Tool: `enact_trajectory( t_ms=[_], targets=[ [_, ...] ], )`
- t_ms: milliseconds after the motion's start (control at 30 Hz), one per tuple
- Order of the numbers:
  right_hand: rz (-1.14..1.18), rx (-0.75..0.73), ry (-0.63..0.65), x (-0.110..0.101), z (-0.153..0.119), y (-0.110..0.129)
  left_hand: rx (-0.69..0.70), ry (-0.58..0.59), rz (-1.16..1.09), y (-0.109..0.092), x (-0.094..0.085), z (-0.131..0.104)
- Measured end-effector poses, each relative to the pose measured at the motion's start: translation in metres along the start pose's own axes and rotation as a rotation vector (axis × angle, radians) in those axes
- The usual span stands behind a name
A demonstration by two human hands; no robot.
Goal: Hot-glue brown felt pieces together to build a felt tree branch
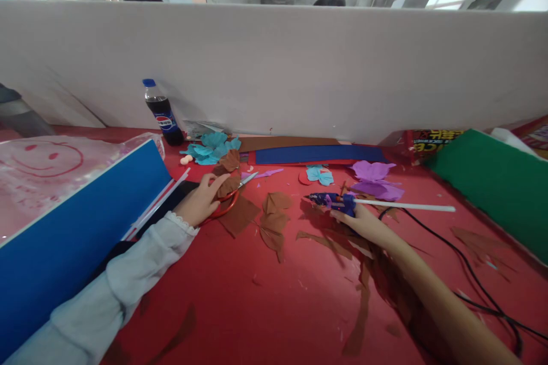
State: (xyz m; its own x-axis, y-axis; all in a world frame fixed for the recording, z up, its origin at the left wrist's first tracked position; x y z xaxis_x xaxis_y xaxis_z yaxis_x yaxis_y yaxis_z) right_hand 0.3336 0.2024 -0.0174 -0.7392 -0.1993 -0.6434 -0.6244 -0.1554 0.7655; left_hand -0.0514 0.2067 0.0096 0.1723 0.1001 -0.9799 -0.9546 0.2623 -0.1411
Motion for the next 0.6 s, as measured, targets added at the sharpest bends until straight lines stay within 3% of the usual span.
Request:
enact_trajectory(
  t_ms=[100,167,233,333,467,600],
  targets=[
    [-0.012,0.01,0.023,0.001,-0.001,-0.001,-0.012,-0.105,0.052,-0.003,-0.008,0.004],
    [-0.013,0.02,0.033,0.001,-0.001,-0.003,0.067,-0.134,0.106,-0.014,-0.016,0.001],
    [-0.005,0.026,0.037,0.002,0.0,-0.005,0.224,-0.096,0.143,-0.029,-0.02,-0.008],
    [0.009,0.023,0.033,0.002,0.001,-0.006,0.412,0.052,0.107,-0.045,-0.017,-0.028],
    [0.004,0.042,0.028,0.001,0.001,-0.005,0.401,0.093,0.098,-0.044,-0.012,-0.041],
    [-0.008,0.086,0.03,0.0,-0.001,-0.003,0.42,0.059,0.097,-0.039,-0.011,-0.035]
  ],
)
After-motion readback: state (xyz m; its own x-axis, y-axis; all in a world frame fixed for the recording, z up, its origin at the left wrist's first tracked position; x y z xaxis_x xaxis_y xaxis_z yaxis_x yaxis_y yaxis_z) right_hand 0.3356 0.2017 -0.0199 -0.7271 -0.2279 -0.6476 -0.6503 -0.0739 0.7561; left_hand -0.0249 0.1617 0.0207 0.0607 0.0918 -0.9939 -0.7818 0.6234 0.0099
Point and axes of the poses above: each hand's wrist, its own z-axis towards the middle knuckle, its own x-axis out of the palm, y = z × x, the point moved 4 cm from there along z, towards the middle knuckle, and after that the axes turned 1 degree about z, right-handed, at the moved point
